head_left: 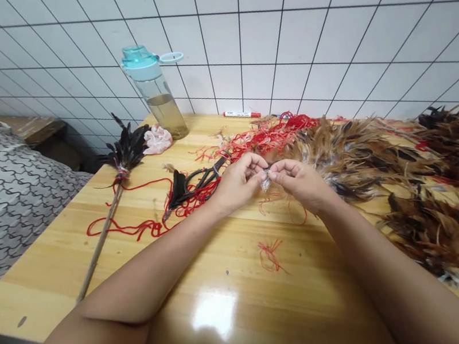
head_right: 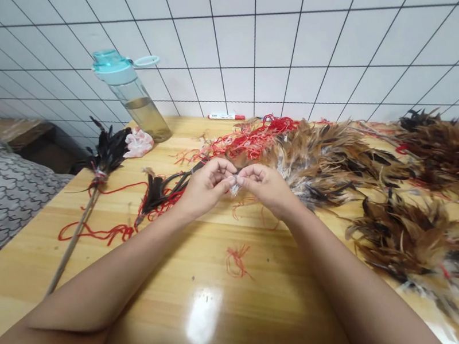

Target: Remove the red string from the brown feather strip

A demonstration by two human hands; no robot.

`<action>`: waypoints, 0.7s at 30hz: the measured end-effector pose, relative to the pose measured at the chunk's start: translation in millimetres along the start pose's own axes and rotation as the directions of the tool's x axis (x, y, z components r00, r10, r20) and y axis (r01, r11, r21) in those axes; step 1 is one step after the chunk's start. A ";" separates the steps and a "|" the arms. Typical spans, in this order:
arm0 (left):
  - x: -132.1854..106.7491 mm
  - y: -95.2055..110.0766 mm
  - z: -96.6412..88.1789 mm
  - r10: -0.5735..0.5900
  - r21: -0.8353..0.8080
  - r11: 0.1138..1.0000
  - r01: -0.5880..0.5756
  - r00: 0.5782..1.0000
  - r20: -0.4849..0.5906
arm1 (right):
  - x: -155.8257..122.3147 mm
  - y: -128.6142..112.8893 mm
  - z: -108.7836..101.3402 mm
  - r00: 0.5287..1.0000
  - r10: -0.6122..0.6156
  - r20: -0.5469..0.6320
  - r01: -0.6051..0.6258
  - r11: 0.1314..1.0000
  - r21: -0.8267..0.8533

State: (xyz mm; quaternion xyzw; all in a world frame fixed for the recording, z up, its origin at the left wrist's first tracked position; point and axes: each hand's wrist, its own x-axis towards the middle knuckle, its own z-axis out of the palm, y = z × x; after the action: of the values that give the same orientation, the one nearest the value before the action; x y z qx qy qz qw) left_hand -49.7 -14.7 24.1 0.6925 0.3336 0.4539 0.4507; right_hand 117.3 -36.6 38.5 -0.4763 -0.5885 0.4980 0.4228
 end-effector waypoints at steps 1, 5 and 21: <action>0.2 -0.1 0.3 -0.011 -0.017 1.000 0.011 1.000 -0.005 | 0.0 0.7 -0.7 0.999 0.033 0.025 -0.034 0.999 0.043; 1.6 1.3 0.5 -0.071 -0.105 0.992 0.067 0.997 -0.033 | -0.6 2.2 -3.6 0.987 0.116 0.114 -0.133 0.980 0.149; -1.0 -18.5 3.4 -0.162 0.023 0.986 0.162 0.987 -0.010 | 1.9 23.3 0.9 0.963 0.056 0.262 -0.011 0.985 -0.171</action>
State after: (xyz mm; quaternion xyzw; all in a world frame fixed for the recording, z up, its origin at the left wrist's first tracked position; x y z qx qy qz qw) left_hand -47.9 -9.8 6.0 0.6665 0.3959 0.4145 0.4767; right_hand 119.4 -33.7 15.3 -0.4489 -0.6716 0.5133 0.2897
